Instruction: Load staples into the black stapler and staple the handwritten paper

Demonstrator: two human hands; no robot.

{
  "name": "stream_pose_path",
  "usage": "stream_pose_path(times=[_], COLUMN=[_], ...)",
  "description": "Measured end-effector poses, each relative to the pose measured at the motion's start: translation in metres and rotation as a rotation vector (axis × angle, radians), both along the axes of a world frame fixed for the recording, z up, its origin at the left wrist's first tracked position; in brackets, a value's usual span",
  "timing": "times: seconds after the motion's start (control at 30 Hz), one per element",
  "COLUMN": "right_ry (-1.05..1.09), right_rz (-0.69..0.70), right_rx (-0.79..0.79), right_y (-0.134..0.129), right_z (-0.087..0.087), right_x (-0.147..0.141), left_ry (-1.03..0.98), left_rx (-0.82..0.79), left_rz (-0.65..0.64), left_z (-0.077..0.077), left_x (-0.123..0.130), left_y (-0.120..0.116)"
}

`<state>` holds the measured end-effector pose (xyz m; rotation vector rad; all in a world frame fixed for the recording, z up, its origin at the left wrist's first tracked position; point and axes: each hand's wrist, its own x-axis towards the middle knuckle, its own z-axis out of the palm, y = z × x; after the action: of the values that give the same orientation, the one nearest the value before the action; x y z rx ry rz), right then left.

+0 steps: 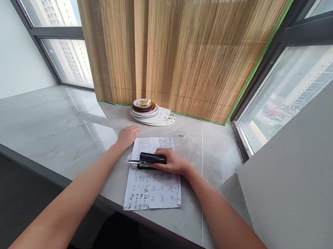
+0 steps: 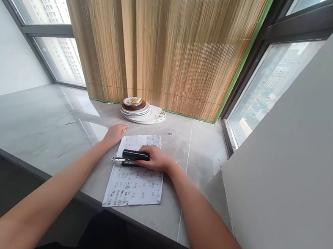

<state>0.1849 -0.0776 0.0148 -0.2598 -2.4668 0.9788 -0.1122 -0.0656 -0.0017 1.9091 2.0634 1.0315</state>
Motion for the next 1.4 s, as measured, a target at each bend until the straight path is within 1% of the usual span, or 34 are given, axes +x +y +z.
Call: stream_pose_path(times=[0.1,0.17,0.2,0.27,0.37,0.43,0.5,0.57,0.63,0.7,0.93,1.1,1.3,1.4], right_ry=[0.011,0.024,0.039,0.102,0.244,0.282,0.257,0.216,0.192,0.179,0.165,0.163,0.152,0.147], right_rz=[-0.002,0.008,-0.004,-0.105,-0.386,-0.526,-0.578,-0.574,-0.555,-0.541,-0.542,-0.531,-0.526,-0.544], right_rx=[0.004,0.006,0.008,0.013,0.022,0.017,0.007,0.002,0.012,0.024,0.017,0.018,0.026,0.003], right_y=[-0.002,-0.003,-0.003,-0.002,0.0,0.003,0.005,0.006,0.007,0.008,0.008,0.008,0.008,0.008], right_z=[0.001,0.003,0.003,0.004,0.001,-0.002,-0.004,-0.004,-0.004,-0.003,-0.003,-0.004,-0.005,-0.003], right_x=[0.001,0.001,0.002,0.002,0.001,0.0,-0.001,-0.002,-0.002,-0.001,0.0,0.0,0.0,0.0], left_ry=[0.007,-0.022,-0.067,-0.245,-0.593,-0.746,-0.83,-0.877,-0.88,-0.837,-0.511,-0.482,-0.434,-0.401], left_rx=[0.001,0.045,0.087,0.184,0.284,0.297,0.247,0.16,0.1,0.076,0.11,0.075,0.106,0.126], left_rz=[0.037,0.036,0.02,-0.032,-0.132,-0.184,-0.219,-0.258,-0.3,-0.33,-0.38,-0.378,-0.454,-0.444], left_z=[0.001,0.003,0.005,0.011,0.018,0.021,0.021,0.021,0.02,0.02,0.025,0.029,0.024,0.023], left_x=[0.005,0.005,0.006,0.007,0.013,0.017,0.022,0.026,0.029,0.031,0.032,0.034,0.032,0.031], left_y=[-0.002,-0.007,-0.009,-0.014,-0.021,-0.024,-0.025,-0.027,-0.027,-0.027,-0.031,-0.032,-0.031,-0.031])
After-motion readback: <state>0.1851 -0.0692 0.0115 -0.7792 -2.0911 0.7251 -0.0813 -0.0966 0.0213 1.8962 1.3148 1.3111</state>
